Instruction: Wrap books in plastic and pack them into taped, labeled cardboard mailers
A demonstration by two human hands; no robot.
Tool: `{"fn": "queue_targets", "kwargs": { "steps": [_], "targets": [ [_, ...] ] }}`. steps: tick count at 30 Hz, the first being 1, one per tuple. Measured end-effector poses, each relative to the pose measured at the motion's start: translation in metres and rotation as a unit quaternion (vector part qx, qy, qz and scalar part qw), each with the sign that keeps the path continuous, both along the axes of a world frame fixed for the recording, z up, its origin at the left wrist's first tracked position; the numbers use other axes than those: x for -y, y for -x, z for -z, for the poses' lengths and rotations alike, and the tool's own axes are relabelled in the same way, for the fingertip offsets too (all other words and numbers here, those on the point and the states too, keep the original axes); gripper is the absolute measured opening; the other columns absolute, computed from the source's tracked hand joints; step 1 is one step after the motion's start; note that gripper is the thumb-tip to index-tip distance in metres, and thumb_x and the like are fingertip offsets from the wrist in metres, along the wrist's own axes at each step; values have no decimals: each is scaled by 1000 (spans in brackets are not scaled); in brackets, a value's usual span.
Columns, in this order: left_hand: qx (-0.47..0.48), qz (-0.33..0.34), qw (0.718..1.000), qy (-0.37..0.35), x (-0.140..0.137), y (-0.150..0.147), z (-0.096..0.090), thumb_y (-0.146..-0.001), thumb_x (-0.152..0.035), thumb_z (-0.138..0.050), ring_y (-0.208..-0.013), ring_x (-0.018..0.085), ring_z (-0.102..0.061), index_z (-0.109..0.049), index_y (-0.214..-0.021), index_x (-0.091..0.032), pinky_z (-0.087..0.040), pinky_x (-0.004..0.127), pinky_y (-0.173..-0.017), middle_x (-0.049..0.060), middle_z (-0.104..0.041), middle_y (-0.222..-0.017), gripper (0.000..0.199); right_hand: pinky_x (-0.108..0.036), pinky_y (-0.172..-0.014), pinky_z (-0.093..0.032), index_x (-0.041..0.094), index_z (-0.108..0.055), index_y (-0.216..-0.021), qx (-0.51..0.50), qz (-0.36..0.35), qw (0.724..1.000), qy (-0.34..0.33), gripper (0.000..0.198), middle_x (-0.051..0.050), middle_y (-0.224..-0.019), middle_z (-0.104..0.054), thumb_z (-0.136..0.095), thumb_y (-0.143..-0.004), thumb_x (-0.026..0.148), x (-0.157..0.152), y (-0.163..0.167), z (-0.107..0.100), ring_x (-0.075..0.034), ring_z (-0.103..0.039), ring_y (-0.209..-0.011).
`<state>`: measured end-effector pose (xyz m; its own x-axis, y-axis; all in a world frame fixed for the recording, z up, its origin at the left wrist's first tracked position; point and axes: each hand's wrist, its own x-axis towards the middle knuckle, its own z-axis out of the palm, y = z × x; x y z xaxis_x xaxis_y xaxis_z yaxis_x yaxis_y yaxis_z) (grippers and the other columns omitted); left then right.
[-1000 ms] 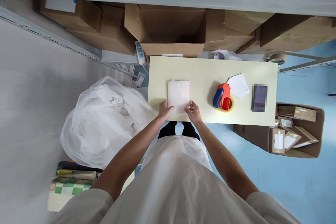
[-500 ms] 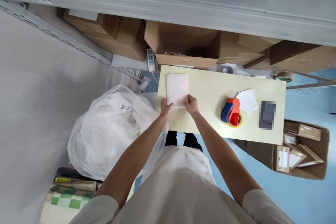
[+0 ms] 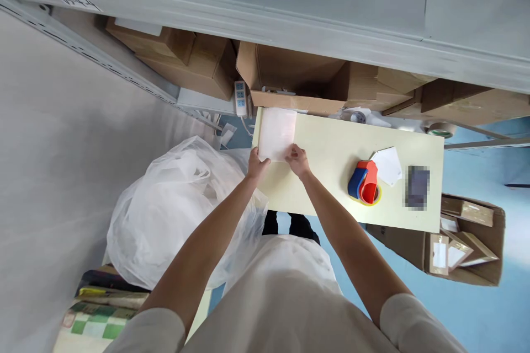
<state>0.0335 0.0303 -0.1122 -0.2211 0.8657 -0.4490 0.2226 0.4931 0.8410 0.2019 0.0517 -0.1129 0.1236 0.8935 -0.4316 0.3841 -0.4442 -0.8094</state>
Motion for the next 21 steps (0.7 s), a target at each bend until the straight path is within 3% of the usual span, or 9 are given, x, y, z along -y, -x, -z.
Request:
{"fn": "queue_targets", "kwargs": {
  "steps": [4,7,10,14,17,21],
  "targets": [
    [-43,-4,999,30,17,-13,-18,-65,-23,-67,-142,33,-19,-33,-137,-17,-17,44,-116,16,-29,-150,80,-40,-82,-50,17,-55,-118,13,36,999,19,55,-11,-113,-54,-61,-65,26,24,-10,-6,-20,-57,-90],
    [-37,49,998,19,42,-27,-40,-69,-30,-68,-144,33,-8,-29,-140,-17,-12,47,-117,15,-18,-155,82,-38,-77,-52,20,-55,-119,-2,11,1000,5,51,-11,-114,-56,-58,-69,27,61,-20,-11,-18,-59,-87],
    [-9,118,993,4,77,-35,-65,-76,-39,-61,-142,30,-21,-37,-137,-19,-20,45,-115,14,-28,-152,68,-35,-72,-54,20,-57,-116,-20,-14,1000,6,47,-10,-111,-58,-57,-71,30,106,-37,-19,-15,-61,-78],
    [72,169,980,76,125,-34,-92,-80,-45,-54,-122,28,-53,-48,-128,-20,-44,41,-99,15,-52,-135,54,-32,-67,-53,19,-60,-110,-32,-44,998,41,43,-7,-100,-63,-58,-70,35,162,-69,-30,-12,-59,-66],
    [57,129,984,106,157,-38,-100,-78,-46,-57,-113,28,-59,-51,-124,-21,-48,40,-92,15,-58,-128,53,-32,-66,-51,19,-62,-104,-46,-80,994,63,40,-5,-93,-64,-58,-69,36,185,-94,-36,-13,-58,-63],
    [41,60,993,91,198,-54,-99,-75,-47,-58,-109,27,-62,-53,-123,-21,-48,39,-92,15,-59,-125,55,-32,-62,-50,19,-64,-94,-92,-132,985,68,34,-4,-83,-65,-59,-67,39,187,-116,-43,-15,-59,-61]
  ]
}}
